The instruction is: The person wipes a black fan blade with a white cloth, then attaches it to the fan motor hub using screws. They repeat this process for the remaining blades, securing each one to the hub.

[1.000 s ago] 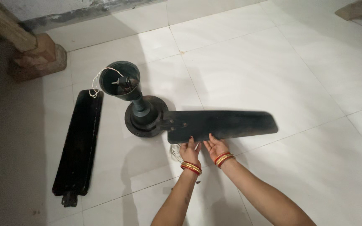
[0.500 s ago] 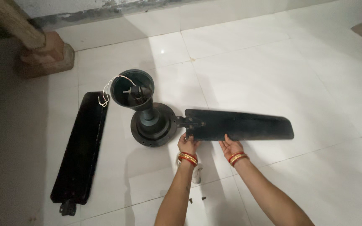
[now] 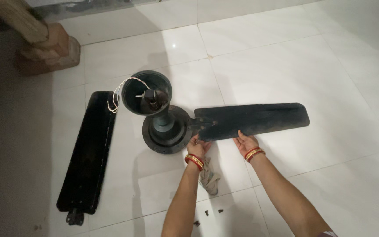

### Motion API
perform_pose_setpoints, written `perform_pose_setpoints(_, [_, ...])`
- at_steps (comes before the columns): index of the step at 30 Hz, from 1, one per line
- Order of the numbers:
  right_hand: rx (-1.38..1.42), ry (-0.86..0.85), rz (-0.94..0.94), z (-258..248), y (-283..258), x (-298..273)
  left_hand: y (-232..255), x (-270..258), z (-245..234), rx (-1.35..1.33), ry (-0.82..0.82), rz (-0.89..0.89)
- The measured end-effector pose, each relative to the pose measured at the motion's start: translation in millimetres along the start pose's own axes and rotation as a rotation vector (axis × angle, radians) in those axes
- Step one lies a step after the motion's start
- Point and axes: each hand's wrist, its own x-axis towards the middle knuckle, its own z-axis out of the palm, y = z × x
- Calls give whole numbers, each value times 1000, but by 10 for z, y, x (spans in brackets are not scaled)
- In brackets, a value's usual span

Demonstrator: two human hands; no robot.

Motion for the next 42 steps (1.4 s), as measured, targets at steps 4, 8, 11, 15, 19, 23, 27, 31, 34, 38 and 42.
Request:
perform_pose_setpoints(4, [-84,21,-42,13,16,-72,136,-128,-68,70,5,-37])
perform_pose_setpoints(8, [-237,-31,0,24,126,-251,218,-277,-176,143,-45,-22])
perform_pose_setpoints(11, [-414,-111,43,4,283,-441,229,-420,-253,204,-77,12])
perform_pose_setpoints(15, [-987,-403,-19,13,468,-813,206,-693,-395,658,-133,119])
perform_pose_setpoints(19, [-1705,-725,-108,65,584,-1307,101,-1002,-585,1326,-379,365])
perform_pose_setpoints(23, [-2050,-914,-74,141,677,-1817,11,-1338,-724,1747,-652,274])
perform_pose_setpoints(27, [-2214,-1028,-196,147,688,-2213,3,-1729,-795,1995,-740,133])
perform_pose_setpoints(31, [-2108,-1038,-439,-31,736,-2391,-107,-1986,-979,2033,-722,225])
perform_pose_setpoints(34, [-2053,-987,-525,-232,854,-2381,-242,-1979,-1152,1967,-635,389])
perform_pose_setpoints(38, [-2062,-917,-572,-357,1011,-2326,-287,-1920,-1199,2069,-634,472])
perform_pose_setpoints(42, [-2128,-895,-572,-313,1008,-2363,-117,-1999,-1154,2323,-674,229])
